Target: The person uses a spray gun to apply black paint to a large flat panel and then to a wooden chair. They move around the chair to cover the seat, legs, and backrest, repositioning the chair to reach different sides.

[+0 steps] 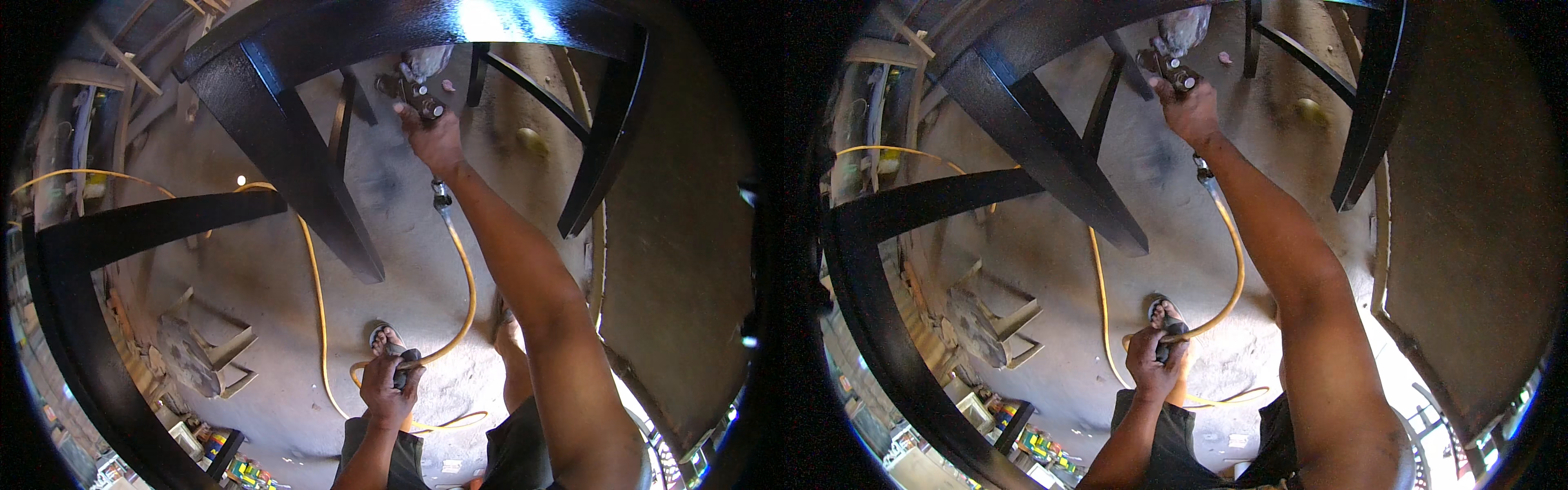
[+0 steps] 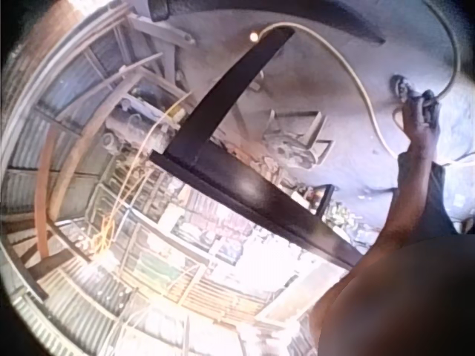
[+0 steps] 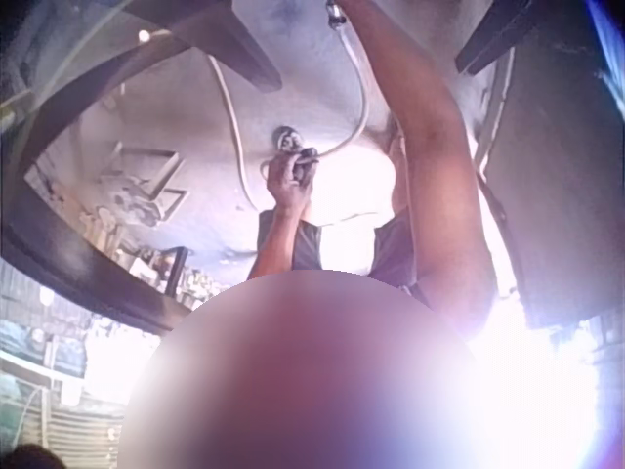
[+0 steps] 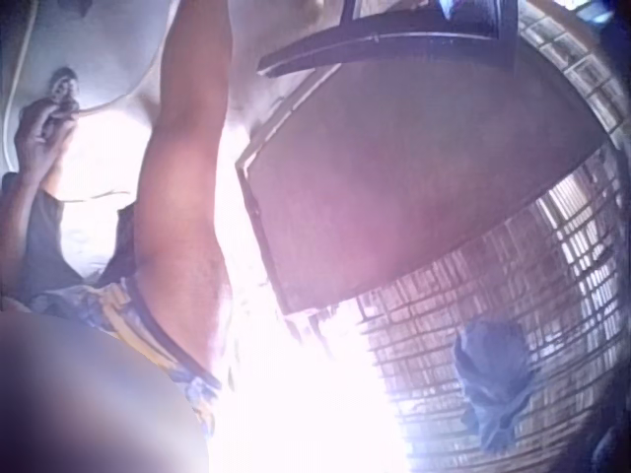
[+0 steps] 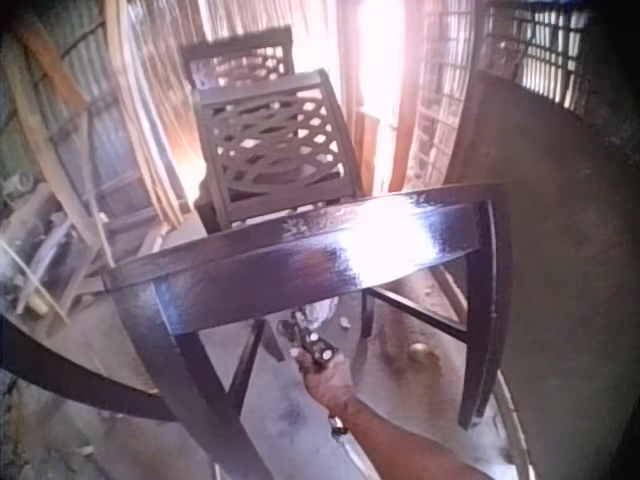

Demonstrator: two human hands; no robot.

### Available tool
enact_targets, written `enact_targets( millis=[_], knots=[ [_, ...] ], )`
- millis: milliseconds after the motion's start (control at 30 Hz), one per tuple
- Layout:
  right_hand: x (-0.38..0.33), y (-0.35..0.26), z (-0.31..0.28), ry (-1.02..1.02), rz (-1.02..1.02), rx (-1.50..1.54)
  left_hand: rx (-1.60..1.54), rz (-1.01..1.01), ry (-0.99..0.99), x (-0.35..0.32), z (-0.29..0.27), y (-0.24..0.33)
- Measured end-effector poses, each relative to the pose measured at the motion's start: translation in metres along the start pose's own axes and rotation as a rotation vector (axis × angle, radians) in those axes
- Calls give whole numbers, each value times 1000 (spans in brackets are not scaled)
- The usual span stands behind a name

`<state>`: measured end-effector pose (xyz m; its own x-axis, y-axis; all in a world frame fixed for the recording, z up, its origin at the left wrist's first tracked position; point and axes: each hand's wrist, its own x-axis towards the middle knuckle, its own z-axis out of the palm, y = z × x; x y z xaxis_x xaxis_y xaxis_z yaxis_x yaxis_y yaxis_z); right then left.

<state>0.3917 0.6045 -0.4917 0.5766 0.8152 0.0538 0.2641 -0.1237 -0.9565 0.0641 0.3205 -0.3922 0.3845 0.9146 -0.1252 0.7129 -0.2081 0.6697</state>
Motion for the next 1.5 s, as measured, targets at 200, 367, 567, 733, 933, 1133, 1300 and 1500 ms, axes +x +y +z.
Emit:
enact_targets(
  millis=[200,367,567,733,933,1133,1300,1500],
  knots=[
    [16,0,19,42,-13,23,-11,15,50,11,-1,13],
    [21,2,23,49,-63,-127,37,38,41,21,-2,22],
    [11,19,23,-43,135,-136,49,5,-20,19,-1,15],
    [-7,44,32,20,111,-194,83,36,0,16,1,10],
    [-27,63,35,-29,192,-203,33,5,-51,13,-1,10],
    [-48,71,31,-186,409,-278,53,13,-20,12,1,11],
    [-52,71,27,-180,276,-314,6,36,-50,15,0,13],
    [-33,35,23,-4,204,-135,36,16,-44,18,-2,15]
  ],
)
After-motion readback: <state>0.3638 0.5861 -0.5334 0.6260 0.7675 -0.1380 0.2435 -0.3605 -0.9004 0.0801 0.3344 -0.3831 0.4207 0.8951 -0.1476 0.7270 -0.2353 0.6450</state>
